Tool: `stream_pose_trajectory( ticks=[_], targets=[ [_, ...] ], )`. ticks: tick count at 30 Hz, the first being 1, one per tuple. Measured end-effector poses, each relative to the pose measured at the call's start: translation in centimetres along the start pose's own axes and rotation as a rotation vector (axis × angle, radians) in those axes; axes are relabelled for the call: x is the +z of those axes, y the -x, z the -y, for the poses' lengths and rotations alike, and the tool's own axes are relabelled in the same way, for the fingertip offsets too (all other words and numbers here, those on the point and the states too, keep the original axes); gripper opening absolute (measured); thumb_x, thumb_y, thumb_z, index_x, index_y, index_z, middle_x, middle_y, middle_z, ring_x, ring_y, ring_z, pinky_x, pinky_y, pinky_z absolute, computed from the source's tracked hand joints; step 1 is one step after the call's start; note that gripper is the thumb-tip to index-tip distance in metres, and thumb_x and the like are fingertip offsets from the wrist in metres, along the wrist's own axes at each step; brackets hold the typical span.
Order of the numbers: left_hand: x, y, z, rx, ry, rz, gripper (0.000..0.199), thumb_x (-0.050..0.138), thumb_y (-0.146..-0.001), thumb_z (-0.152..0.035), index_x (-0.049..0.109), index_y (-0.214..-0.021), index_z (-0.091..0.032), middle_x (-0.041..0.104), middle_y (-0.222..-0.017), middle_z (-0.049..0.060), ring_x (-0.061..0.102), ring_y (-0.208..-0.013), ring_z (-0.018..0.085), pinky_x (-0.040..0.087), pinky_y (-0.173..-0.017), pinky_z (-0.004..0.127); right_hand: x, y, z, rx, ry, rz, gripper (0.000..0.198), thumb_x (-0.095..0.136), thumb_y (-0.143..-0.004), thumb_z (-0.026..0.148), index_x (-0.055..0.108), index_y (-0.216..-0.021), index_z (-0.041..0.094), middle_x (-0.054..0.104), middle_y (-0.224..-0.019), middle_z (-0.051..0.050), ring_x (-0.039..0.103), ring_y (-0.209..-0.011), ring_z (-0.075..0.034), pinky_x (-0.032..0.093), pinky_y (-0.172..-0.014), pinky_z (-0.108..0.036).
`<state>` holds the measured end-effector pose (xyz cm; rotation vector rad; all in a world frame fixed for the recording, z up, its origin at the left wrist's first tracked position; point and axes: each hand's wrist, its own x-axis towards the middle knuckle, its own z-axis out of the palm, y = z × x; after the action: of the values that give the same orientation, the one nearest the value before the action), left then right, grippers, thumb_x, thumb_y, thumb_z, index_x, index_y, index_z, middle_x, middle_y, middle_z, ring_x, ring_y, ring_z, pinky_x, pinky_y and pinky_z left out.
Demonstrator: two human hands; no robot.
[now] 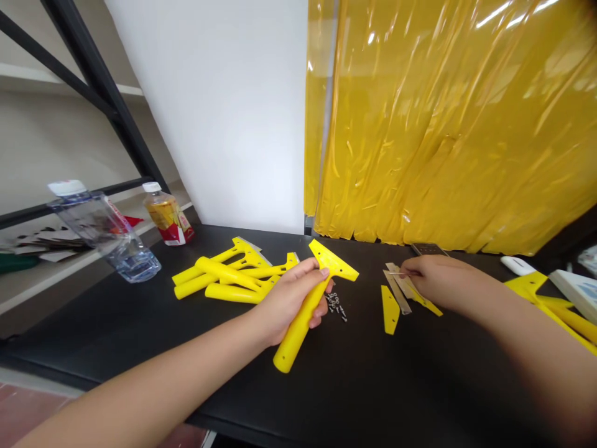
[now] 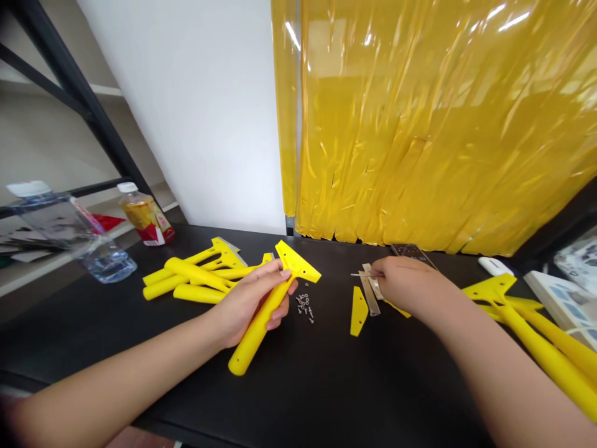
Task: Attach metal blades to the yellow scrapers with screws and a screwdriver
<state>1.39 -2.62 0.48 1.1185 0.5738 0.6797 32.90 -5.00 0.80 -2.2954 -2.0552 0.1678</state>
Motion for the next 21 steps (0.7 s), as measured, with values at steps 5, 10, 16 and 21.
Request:
stream_pose_trajectory(
  ticks=[5,10,16,21],
  targets=[
    [0.1,0.0,0.0,0.034,-0.054,-0.028,0.023,0.06,-0.1,-0.04,0.048,-0.092,-0.022,0.057,-0.085,-0.003,0.051,-0.048,0.006,0.038,-0.041,0.02,0.9,0.6,1.9,-0.028,0.056,0.029,0.022,0.062,-0.084,0.027,0.084,-0.085,0.031,0.078,-0.085,-0.005,0.073,-0.081,-0.025,0.049,-0.07,-0.033],
    [0.5,0.3,-0.2,0.051,-0.133,-0.072,0.028,0.064,-0.097,-0.043,0.047,-0.09,-0.022,0.058,-0.077,-0.004,0.052,-0.046,0.007,0.038,-0.043,0.021,1.9,1.9,3.8,-0.111,0.068,0.005,0.04,0.056,-0.09,0.024,0.082,-0.114,0.042,0.079,-0.118,0.001,0.074,-0.106,-0.026,0.051,-0.089,-0.035],
    [0.8,0.5,-0.3,0.03,-0.179,-0.075,0.03,0.065,-0.096,-0.045,0.048,-0.088,-0.022,0.056,-0.07,-0.006,0.05,-0.044,0.007,0.036,-0.044,0.021,2.4,1.7,3.2,-0.023,0.16,-0.038,0.03,0.056,-0.087,0.018,0.083,-0.099,0.02,0.079,-0.103,-0.017,0.073,-0.099,-0.036,0.052,-0.085,-0.043],
    [0.8,0.5,-0.2,0.029,-0.181,-0.089,0.03,0.065,-0.097,-0.045,0.047,-0.088,-0.023,0.056,-0.069,-0.006,0.05,-0.044,0.007,0.035,-0.044,0.021,2.4,1.6,4.1,-0.132,0.122,0.006,0.03,0.056,-0.093,0.025,0.08,-0.111,0.029,0.078,-0.109,-0.008,0.072,-0.105,-0.028,0.049,-0.089,-0.036]
  ],
)
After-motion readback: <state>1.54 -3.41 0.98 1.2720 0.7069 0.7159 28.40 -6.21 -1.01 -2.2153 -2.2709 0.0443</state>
